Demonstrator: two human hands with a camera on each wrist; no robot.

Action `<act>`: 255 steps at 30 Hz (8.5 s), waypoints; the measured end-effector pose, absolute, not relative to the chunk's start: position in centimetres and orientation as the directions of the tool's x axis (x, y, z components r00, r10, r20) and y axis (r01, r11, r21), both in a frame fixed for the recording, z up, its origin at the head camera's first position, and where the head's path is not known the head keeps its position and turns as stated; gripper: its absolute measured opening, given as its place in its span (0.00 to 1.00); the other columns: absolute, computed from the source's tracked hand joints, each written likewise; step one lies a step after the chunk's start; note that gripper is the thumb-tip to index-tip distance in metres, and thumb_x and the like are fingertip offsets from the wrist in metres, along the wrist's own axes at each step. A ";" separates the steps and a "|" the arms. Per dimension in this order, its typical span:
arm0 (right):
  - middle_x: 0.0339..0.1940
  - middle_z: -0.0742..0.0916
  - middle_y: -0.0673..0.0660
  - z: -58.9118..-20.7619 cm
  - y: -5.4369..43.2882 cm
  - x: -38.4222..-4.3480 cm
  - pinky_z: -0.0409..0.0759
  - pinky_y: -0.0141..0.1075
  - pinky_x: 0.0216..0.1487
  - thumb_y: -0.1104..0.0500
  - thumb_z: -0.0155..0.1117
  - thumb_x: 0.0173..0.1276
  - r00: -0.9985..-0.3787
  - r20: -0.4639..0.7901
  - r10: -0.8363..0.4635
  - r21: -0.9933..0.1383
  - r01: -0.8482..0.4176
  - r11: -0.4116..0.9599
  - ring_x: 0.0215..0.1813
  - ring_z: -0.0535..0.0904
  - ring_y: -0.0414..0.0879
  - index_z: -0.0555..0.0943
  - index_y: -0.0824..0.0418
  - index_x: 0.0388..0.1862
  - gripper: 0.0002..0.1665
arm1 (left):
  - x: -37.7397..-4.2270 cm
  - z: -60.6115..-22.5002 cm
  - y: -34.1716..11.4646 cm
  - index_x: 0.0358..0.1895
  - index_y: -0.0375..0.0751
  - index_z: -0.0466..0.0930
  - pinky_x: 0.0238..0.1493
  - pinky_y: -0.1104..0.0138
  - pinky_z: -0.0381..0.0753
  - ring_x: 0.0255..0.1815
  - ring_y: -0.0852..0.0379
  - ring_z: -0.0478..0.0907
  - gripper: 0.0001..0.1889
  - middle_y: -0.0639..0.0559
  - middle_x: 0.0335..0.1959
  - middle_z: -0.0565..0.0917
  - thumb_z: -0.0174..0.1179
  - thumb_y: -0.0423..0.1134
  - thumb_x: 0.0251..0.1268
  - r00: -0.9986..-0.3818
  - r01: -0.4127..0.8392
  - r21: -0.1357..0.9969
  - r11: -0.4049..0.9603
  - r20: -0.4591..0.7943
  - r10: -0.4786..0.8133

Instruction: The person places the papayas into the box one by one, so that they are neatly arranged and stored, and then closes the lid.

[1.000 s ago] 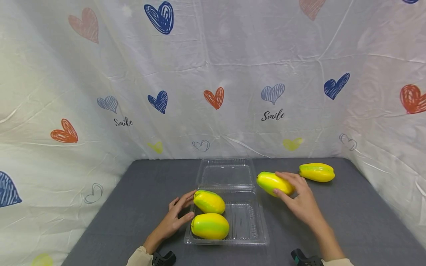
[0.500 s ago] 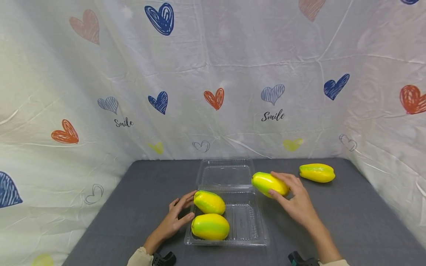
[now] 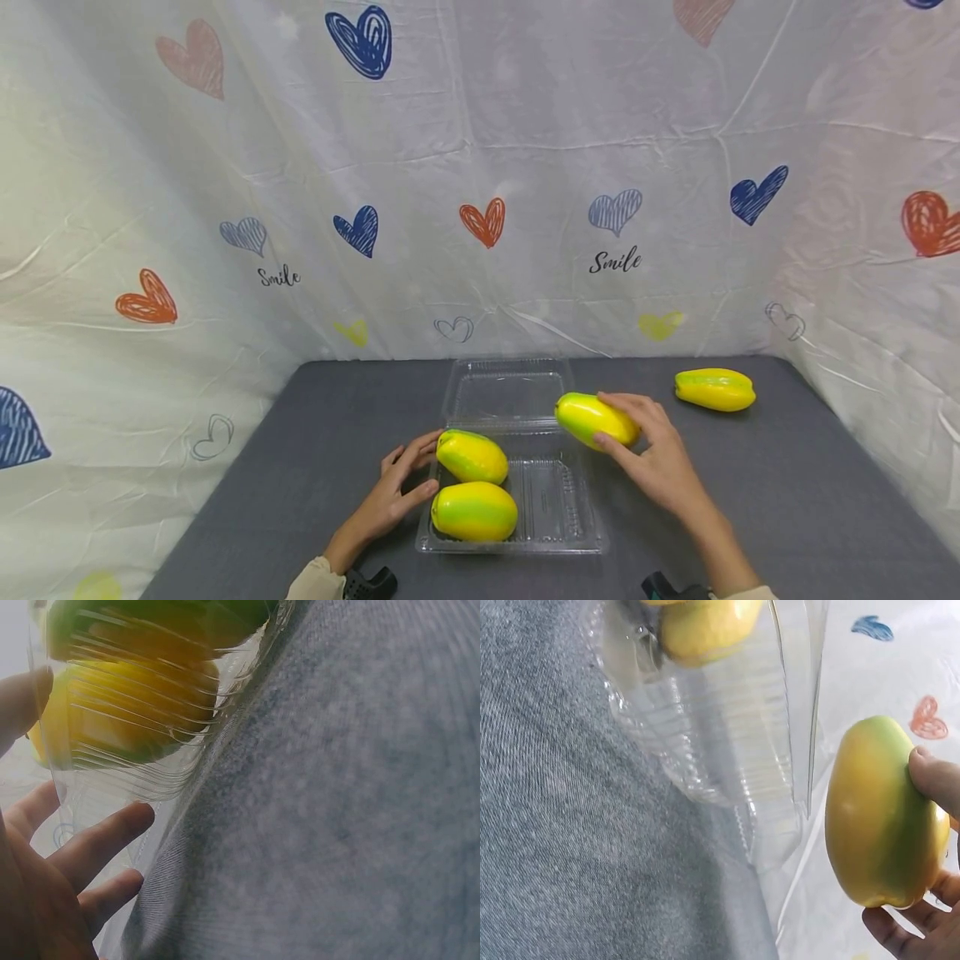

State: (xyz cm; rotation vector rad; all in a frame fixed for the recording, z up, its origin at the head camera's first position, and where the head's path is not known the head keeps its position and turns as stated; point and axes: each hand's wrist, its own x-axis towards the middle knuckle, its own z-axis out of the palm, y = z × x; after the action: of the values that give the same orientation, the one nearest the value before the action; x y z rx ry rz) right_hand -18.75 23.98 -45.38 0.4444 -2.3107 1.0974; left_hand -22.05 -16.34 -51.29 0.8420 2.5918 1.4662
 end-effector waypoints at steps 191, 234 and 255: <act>0.57 0.86 0.57 -47.7 16.4 -17.0 0.70 0.62 0.56 0.62 0.80 0.57 -0.880 0.459 -0.126 -0.637 -0.425 0.643 0.61 0.79 0.58 0.80 0.50 0.43 0.20 | -21.9 -51.4 -16.3 0.80 0.61 0.56 0.72 0.37 0.32 0.68 0.57 0.77 0.34 0.54 0.72 0.76 0.58 0.44 0.75 -0.857 0.415 0.816 0.401 0.203 0.474; 0.57 0.85 0.50 -47.6 16.8 -17.3 0.67 0.58 0.59 0.59 0.77 0.61 -0.883 0.450 -0.134 -0.656 -0.428 0.622 0.59 0.77 0.51 0.81 0.57 0.59 0.27 | -21.9 -51.4 -16.4 0.79 0.64 0.57 0.72 0.37 0.32 0.70 0.54 0.75 0.34 0.55 0.70 0.78 0.58 0.46 0.74 -0.864 0.404 0.820 0.405 0.196 0.464; 0.58 0.84 0.51 -47.6 18.0 -17.9 0.64 0.60 0.59 0.60 0.76 0.63 -0.851 0.519 -0.080 -0.661 -0.460 0.593 0.59 0.72 0.44 0.81 0.56 0.59 0.26 | -21.8 -51.2 -16.3 0.79 0.66 0.56 0.72 0.37 0.32 0.69 0.54 0.77 0.34 0.55 0.74 0.73 0.58 0.46 0.74 -0.866 0.398 0.821 0.410 0.188 0.463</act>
State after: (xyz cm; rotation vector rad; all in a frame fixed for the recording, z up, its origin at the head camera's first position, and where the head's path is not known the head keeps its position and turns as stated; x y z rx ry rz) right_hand -17.87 18.04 -47.56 0.4312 -2.3841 1.1676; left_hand -21.84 -16.30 -51.22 0.7882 2.5802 1.4726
